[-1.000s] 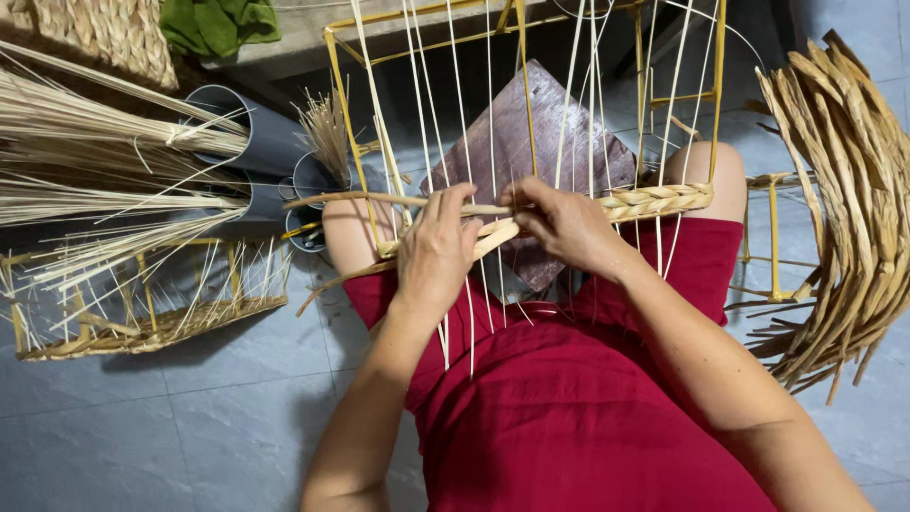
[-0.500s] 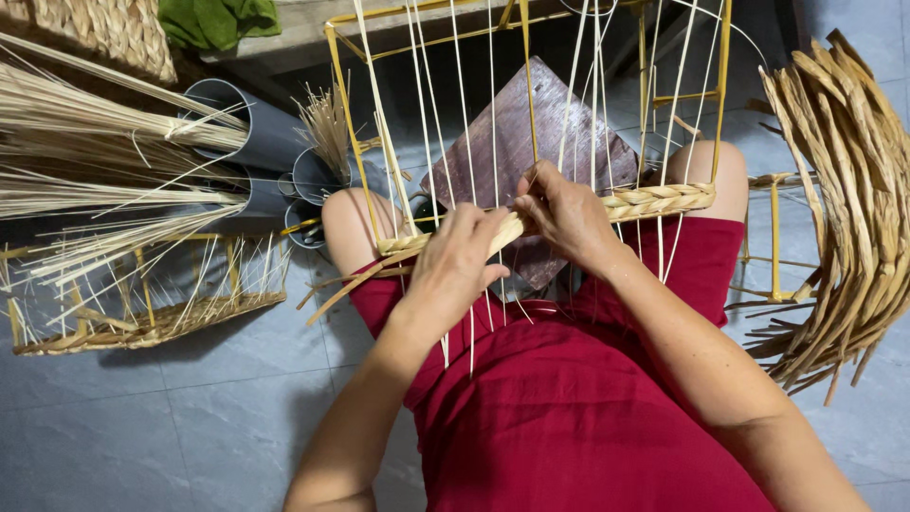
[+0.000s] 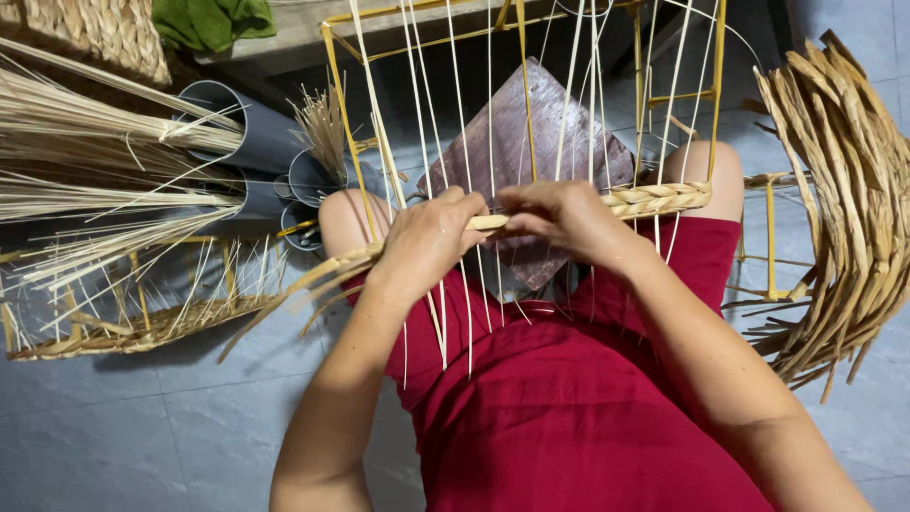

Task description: The person sits on the floor with a yellow metal frame across their lap and weaves pliable wicker strips in a braided pattern around the frame's horizontal bars, folding and threading each strip by hand. Near the end they use scissors to trim a strip and set the frame aside.

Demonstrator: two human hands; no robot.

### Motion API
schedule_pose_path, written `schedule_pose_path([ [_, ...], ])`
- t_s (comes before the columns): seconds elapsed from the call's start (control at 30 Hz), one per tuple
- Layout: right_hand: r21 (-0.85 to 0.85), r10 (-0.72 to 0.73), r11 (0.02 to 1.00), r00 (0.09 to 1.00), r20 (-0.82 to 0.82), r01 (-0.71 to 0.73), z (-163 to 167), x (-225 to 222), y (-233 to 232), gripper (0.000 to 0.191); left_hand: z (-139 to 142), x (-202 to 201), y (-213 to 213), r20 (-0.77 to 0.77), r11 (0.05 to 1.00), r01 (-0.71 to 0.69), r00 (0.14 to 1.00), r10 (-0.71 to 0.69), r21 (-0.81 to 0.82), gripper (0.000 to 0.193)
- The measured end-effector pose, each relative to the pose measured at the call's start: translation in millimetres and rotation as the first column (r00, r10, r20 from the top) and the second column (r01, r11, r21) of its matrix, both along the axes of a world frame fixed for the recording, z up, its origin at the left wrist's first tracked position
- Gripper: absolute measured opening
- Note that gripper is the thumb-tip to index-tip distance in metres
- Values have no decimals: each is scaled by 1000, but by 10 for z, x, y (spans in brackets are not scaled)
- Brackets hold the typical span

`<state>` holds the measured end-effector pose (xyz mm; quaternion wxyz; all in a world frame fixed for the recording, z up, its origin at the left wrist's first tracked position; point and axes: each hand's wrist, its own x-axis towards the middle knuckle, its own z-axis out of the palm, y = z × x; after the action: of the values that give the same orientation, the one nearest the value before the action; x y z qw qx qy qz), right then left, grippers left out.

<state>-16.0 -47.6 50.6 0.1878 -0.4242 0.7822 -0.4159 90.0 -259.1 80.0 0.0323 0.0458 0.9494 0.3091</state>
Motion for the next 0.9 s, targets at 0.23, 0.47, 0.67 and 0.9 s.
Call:
schedule_pose_path([
  [0.23,145,7,989,997,-79,5,-112,19,-225,18,230,56,-67,-387,994,-57,918,89,92,26],
  [0.47,320,-167,944,957,236,86,-21,63,-269,15,-196,-104,91,203,931,-270,954,223,246,16],
  [0.67,305,-184,949,924,337,78,-3,20,-250,14,-634,-450,-4,584,657,-521,798,150,544,26],
  [0.9,253,-179,964,910,374,85,-42,-43,-213,11,-570,-368,-25,338,410,-485,861,381,772,39],
])
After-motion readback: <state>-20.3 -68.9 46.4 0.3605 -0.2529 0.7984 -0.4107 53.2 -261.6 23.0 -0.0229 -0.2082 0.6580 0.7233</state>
